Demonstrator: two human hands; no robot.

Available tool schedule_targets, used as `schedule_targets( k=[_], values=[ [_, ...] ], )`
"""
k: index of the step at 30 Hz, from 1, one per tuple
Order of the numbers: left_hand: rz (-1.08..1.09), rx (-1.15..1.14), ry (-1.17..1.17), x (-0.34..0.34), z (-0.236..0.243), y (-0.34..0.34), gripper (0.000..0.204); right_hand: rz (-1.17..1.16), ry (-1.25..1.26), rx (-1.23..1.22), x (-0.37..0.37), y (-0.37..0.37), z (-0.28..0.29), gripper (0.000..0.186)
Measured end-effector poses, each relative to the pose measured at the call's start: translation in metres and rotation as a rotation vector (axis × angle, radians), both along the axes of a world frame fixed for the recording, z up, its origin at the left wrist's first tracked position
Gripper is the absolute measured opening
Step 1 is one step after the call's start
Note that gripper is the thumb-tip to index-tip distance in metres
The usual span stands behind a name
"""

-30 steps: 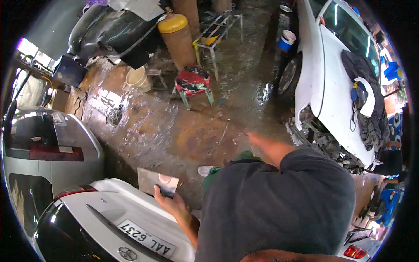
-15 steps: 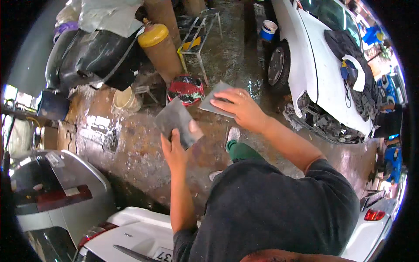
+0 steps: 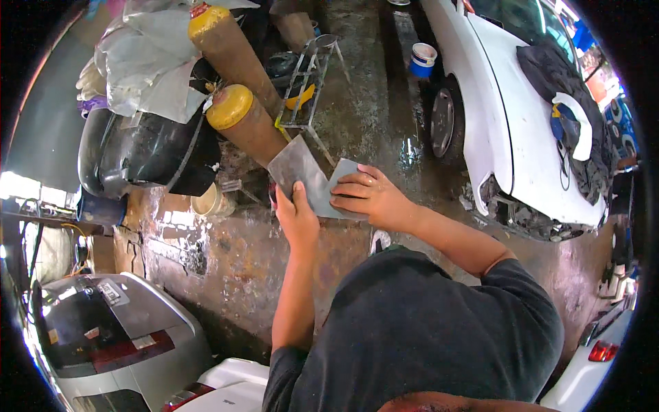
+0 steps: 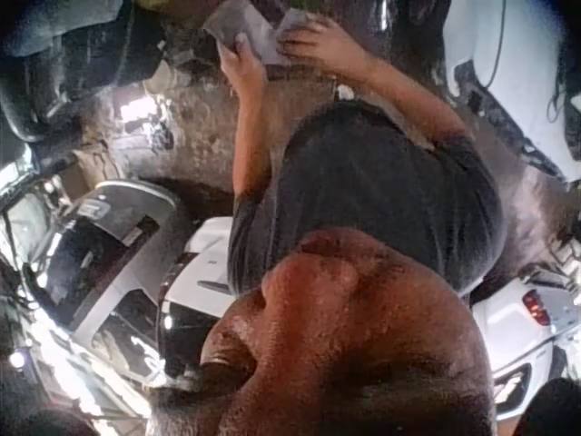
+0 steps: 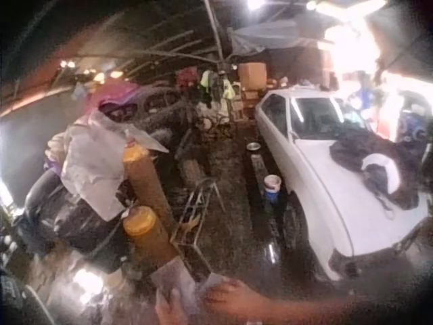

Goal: The person uses sanding blocks and sandpaper to smooth filler on the body of a white vehicle, frequently checking the surface by hand and switching between different grades of sandpaper.

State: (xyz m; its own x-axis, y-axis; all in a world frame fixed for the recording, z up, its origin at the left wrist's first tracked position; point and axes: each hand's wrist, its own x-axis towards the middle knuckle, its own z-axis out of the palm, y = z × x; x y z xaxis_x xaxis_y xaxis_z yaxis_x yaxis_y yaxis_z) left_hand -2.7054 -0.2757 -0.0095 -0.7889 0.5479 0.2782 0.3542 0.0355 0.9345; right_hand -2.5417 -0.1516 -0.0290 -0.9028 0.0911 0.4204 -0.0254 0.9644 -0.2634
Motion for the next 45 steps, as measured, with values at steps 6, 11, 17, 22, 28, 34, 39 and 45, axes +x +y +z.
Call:
schedule_targets(
  k=[6,11,17,22,28,34,39,45],
  values=[
    [0.026,0.108,-0.025,-0.004,0.013,0.056,0.034,0.067,-0.17,-0.058,0.017,0.046,-0.023,0.055],
    [-0.049,0.129,-0.131,-0.023,0.002,0.08,0.037,-0.101,-0.018,-0.369,0.029,0.08,0.002,0.07],
    [-0.228,0.414,-0.879,-0.004,-0.017,0.105,0.043,0.034,0.219,-0.429,0.011,0.073,0.028,0.058],
    [-0.219,0.39,-0.99,-0.017,-0.022,0.13,0.042,-0.015,0.16,-0.332,-0.015,0.094,-0.008,0.061],
    [-0.112,0.248,-1.064,-0.056,-0.028,0.17,0.048,-0.239,-0.078,-0.318,-0.016,0.164,-0.06,0.077],
    [-0.223,0.161,-0.336,-0.141,-0.02,0.202,0.041,-0.433,-0.08,-0.524,-0.036,0.206,-0.058,0.052],
    [-0.372,0.126,-0.313,-0.193,-0.033,0.219,0.031,-0.415,-0.104,-0.621,-0.074,0.228,-0.012,0.021],
    [-0.4,0.07,-0.243,-0.228,-0.034,0.217,0.03,-0.501,-0.074,-0.737,-0.121,0.234,0.034,0.032]
  ],
)
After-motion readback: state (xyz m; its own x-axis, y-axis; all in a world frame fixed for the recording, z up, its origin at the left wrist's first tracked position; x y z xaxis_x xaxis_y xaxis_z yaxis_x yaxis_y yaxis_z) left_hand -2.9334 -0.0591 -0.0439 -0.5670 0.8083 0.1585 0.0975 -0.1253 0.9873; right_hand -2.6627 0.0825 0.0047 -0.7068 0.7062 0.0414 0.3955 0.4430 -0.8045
